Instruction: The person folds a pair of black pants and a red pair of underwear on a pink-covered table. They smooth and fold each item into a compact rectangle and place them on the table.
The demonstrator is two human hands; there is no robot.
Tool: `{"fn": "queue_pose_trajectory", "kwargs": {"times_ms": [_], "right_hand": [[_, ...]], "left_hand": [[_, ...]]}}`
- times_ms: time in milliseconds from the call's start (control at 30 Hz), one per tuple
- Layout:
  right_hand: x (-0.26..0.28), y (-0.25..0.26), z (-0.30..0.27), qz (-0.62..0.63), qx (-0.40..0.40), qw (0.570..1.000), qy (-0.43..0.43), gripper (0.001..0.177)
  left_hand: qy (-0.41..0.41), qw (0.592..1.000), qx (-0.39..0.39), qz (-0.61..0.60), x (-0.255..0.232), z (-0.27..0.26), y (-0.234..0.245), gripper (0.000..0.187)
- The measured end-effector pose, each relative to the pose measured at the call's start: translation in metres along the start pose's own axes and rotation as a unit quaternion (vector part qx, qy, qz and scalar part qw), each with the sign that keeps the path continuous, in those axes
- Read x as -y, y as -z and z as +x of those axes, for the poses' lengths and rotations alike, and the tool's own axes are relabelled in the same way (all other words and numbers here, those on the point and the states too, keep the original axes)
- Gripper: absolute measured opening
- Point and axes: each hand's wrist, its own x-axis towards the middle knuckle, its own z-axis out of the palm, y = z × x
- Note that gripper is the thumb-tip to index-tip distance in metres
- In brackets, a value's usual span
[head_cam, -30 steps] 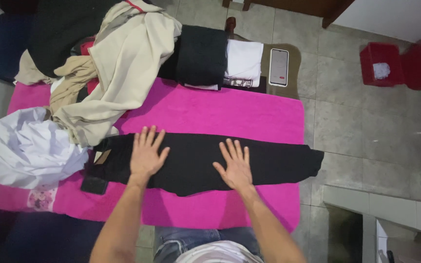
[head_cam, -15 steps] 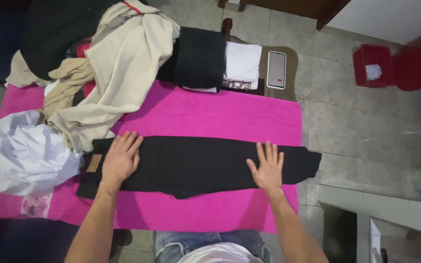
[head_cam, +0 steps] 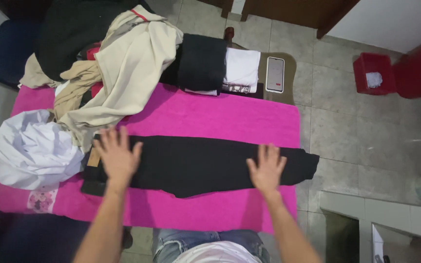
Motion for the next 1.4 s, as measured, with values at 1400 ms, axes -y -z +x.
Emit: {"fn": "queue_pose_trajectory", "kwargs": {"times_ms": [1400], "right_hand": [[-0.170, -0.041, 0.003, 0.233, -0.043, 0.955, -0.180, 0.051]], "left_hand": [[-0.083, 0.985, 0.138, -0.063, -0.116, -0.128, -0.006, 0.068]]}}
